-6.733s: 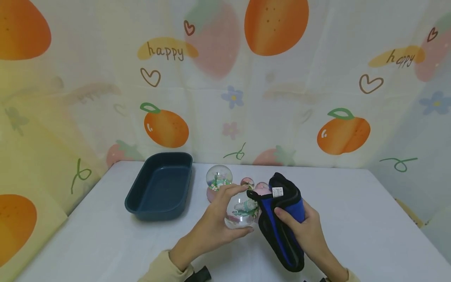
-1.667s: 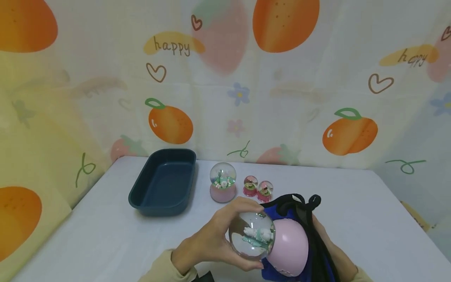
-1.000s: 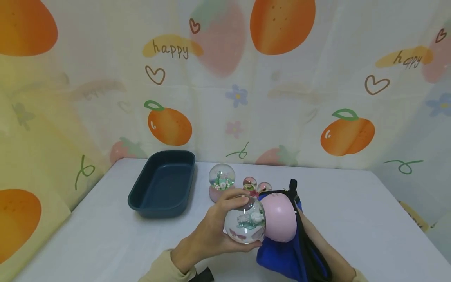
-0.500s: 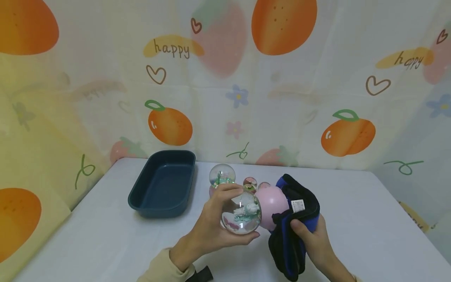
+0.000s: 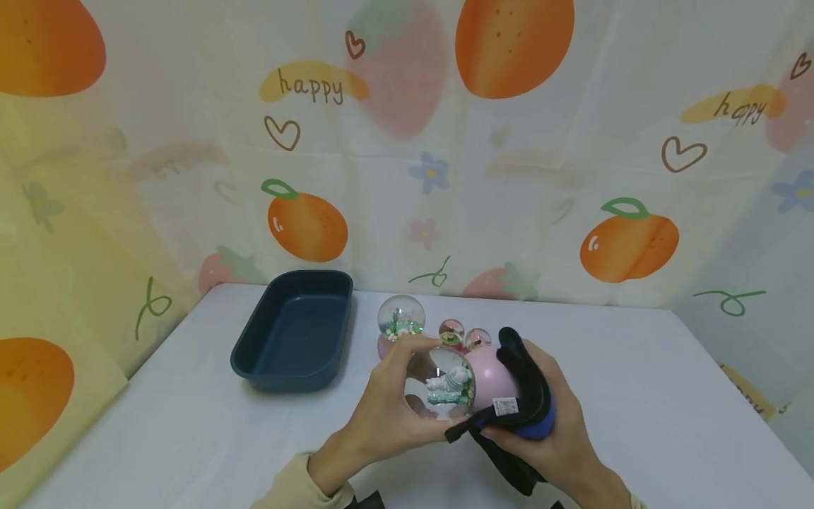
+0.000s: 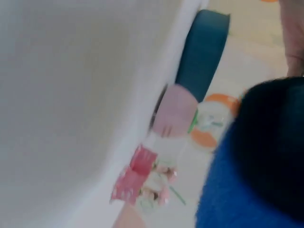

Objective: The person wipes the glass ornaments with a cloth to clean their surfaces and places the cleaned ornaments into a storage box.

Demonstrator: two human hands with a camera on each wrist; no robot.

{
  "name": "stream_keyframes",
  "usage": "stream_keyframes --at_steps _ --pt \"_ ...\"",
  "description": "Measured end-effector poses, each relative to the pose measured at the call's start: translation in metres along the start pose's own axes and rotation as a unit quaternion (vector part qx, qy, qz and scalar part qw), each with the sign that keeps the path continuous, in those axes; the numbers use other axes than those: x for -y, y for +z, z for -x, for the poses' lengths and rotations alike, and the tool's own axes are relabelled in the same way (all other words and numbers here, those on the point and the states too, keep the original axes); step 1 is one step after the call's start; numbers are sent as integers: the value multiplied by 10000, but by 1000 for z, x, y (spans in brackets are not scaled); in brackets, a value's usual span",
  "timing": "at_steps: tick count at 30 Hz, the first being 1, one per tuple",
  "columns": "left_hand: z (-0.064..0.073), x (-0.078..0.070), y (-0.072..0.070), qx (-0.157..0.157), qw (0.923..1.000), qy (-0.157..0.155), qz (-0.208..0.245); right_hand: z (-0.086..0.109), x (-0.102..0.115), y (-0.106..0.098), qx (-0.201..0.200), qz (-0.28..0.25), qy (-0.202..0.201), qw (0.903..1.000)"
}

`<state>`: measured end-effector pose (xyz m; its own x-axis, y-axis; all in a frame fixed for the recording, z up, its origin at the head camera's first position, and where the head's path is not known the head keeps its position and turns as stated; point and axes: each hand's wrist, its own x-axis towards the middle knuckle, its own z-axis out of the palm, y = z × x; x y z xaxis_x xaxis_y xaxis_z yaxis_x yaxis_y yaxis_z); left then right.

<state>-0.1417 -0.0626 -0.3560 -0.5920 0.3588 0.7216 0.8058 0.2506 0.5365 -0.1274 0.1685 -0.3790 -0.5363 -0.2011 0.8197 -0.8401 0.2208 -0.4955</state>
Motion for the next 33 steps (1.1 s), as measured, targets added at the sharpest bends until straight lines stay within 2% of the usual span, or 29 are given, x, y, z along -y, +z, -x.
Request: stream_keyframes --at_steps 3,8,10,16,19,24,26,29,33 --pt "0 0 2 89 9992 -391 73 -1 -4 -3 165 450 -617 9969" --pt "1 -2 4 301 9924 -1176 225 -2 -5 -7 552 1187 -1100 9853" --pt "1 -3 5 322 9895 -1388 255 -2 -5 -7 570 1212 -1186 9839" --pt "0 -5 7 272 9797 -1949 374 -2 -7 -3 217 1059 -1684 9798" --pt "-1 -6 6 173 9730 -2246 506 -2 -7 0 171 1119 -1768 9777" --pt "-4 -9 3 18 9540 -2852 918 1 -9 4 168 1399 -1722 9749" --pt "-4 -9 2 11 9488 -2982 1041 2 -8 6 158 1503 -1672 9743" --pt "-4 -10 3 26 9474 -3038 1005 3 -7 8 97 1650 -1627 9727" --pt "-2 -9 7 46 9497 -3029 792 1 -7 10 -139 1480 -1637 9753"
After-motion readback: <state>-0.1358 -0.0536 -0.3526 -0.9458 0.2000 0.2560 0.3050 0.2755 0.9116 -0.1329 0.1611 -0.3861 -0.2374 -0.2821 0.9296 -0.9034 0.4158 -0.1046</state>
